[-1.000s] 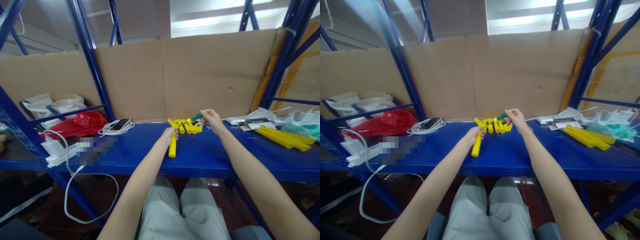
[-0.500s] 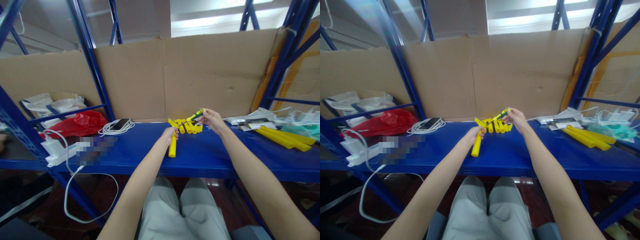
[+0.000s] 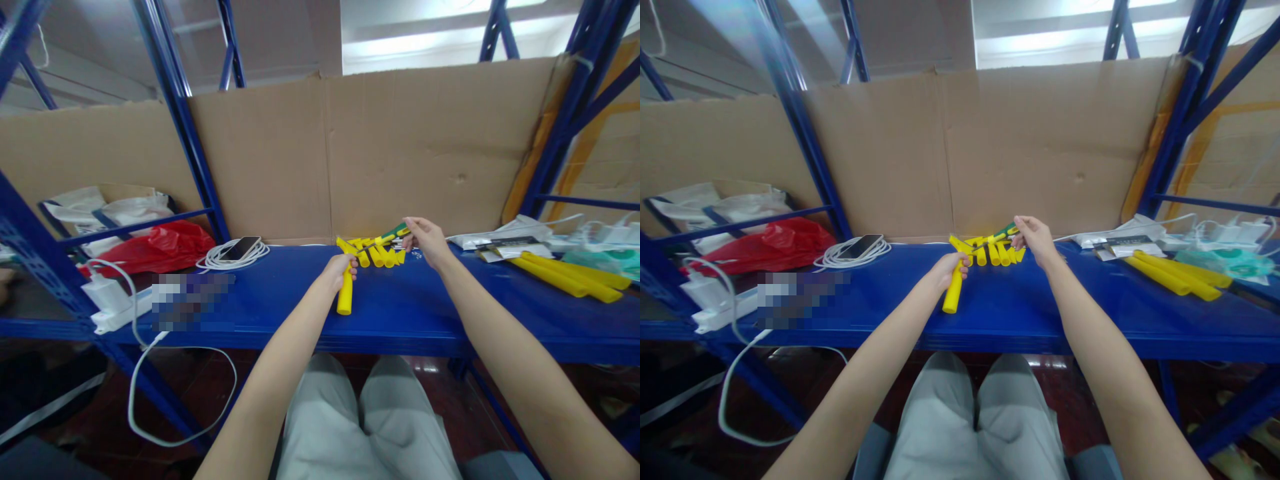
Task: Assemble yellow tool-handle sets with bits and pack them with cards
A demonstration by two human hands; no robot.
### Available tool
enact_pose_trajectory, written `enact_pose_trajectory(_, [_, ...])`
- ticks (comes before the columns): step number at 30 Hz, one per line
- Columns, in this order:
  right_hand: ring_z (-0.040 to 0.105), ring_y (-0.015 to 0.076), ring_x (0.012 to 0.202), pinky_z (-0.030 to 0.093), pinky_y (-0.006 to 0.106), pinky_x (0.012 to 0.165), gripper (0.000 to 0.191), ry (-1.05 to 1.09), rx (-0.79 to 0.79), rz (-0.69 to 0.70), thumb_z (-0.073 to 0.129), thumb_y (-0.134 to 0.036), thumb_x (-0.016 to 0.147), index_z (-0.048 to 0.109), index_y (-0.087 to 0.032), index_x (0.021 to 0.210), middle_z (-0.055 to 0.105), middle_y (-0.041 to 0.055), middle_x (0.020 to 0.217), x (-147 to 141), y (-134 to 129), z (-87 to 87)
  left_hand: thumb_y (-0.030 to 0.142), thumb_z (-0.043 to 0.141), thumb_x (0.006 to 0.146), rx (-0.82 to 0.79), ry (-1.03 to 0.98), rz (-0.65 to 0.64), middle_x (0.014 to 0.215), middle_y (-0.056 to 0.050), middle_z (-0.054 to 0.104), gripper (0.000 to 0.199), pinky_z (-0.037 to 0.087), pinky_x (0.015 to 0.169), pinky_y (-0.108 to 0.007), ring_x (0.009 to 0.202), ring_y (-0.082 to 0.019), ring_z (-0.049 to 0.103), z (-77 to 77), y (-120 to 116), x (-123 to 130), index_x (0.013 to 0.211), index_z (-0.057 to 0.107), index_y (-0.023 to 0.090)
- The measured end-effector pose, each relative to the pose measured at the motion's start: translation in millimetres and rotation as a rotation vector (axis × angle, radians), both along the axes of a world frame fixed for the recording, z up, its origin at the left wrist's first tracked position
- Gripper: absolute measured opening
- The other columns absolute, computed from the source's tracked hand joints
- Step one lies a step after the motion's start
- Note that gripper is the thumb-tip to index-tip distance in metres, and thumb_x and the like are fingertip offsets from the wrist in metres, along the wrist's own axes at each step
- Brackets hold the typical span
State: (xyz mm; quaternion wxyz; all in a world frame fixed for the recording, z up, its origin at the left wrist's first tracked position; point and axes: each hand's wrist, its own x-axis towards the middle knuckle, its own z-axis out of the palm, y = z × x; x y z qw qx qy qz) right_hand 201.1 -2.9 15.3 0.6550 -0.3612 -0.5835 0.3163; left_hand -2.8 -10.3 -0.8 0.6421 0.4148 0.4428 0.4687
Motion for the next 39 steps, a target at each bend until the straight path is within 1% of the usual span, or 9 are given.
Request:
enact_pose_trajectory(4, [0.057,0.0110,0.043,0.047,0.023,0.044,0.042,0.006,-0.028,0.111,0.071,-0.052,0.071,0.060,-0.019,0.095,0.064,-0.0016,0.057,1.7,-3.5,2.2,0.002,0.041,0.078,-0.010,0.003,0.009,0.045,0.008,0.038,0.018,0.023,0.035,-0.015,0.031,-0.004,0.029,0.8,-0.4,-0.1,0.070,0.041,0.018])
enact_pose_trajectory(7, [0.057,0.0110,0.044,0.047,0.023,0.045,0.039,0.006,-0.040,0.153,0.073,-0.049,0.069,0.059,-0.019,0.091,0.064,-0.0016,0.056,2.0,-4.4,2.8,0.002,0.041,0.079,-0.014,0.014,0.021,0.044,0.008,0.038,0.019,0.023,0.036,-0.015,0.031,-0.004,0.029,1.5,-0.8,-0.2,0.070,0.041,0.018])
enact_pose_trajectory(11, [0.050,0.0094,0.035,0.040,0.021,0.037,0.043,-0.023,-0.026,0.070,0.074,-0.056,0.065,0.054,-0.020,0.077,0.056,-0.0046,0.045,2.2,-1.4,1.1,0.001,0.041,0.078,-0.017,0.006,0.018,0.045,0.008,0.038,0.018,0.023,0.036,-0.016,0.031,-0.004,0.029,1.5,-0.4,-0.5,0.071,0.042,0.018])
enact_pose_trajectory(16, [0.050,0.0081,0.034,0.039,0.019,0.035,0.051,-0.007,-0.052,-0.039,0.073,-0.063,0.060,0.047,-0.021,0.069,0.057,-0.0033,0.046,0.1,0.7,-0.3,0.002,0.042,0.078,-0.016,0.003,0.011,0.045,0.008,0.038,0.017,0.023,0.036,-0.016,0.031,-0.004,0.030,1.3,0.3,-0.5,0.073,0.042,0.018])
enact_pose_trajectory(20, [0.051,0.0088,0.035,0.040,0.019,0.036,0.050,0.007,-0.065,-0.035,0.073,-0.062,0.061,0.053,-0.020,0.077,0.059,-0.0029,0.047,-0.7,-0.5,0.0,0.002,0.041,0.079,-0.007,0.003,0.002,0.045,0.008,0.038,0.019,0.024,0.036,-0.015,0.031,-0.004,0.029,0.3,0.8,-0.2,0.070,0.041,0.018])
enact_pose_trajectory(25, [0.056,0.0095,0.039,0.045,0.020,0.041,0.041,0.034,-0.074,0.087,0.070,-0.052,0.072,0.060,-0.020,0.095,0.065,-0.0019,0.056,1.8,-3.2,1.9,0.003,0.045,0.078,-0.014,-0.030,0.009,0.047,0.009,0.038,0.017,0.023,0.035,-0.015,0.031,-0.003,0.029,-2.0,2.1,0.1,0.070,0.042,0.018])
enact_pose_trajectory(30, [0.060,0.0105,0.046,0.050,0.023,0.049,0.032,0.010,-0.077,0.164,0.070,-0.044,0.076,0.061,-0.020,0.095,0.067,-0.0005,0.064,2.6,-5.2,3.1,0.003,0.044,0.078,-0.026,-0.025,0.007,0.047,0.008,0.039,0.017,0.024,0.036,-0.015,0.031,-0.003,0.029,-1.1,1.8,-0.3,0.071,0.042,0.018])
enact_pose_trajectory(35, [0.051,0.0099,0.036,0.042,0.021,0.039,0.042,-0.062,0.004,0.008,0.072,-0.056,0.067,0.053,-0.020,0.076,0.057,-0.0037,0.045,0.0,-1.7,-0.5,0.001,0.040,0.078,-0.009,0.006,0.015,0.045,0.008,0.037,0.019,0.024,0.035,-0.015,0.031,-0.004,0.029,0.3,0.4,-0.4,0.069,0.041,0.018])
enact_pose_trajectory(39, [0.051,0.0092,0.035,0.039,0.020,0.036,0.049,-0.045,0.006,-0.071,0.072,-0.063,0.062,0.047,-0.022,0.072,0.058,-0.0035,0.047,-2.1,2.1,-2.1,0.002,0.040,0.078,0.000,0.004,0.000,0.045,0.008,0.038,0.018,0.024,0.035,-0.015,0.031,-0.004,0.030,-0.2,0.9,-0.2,0.070,0.041,0.018])
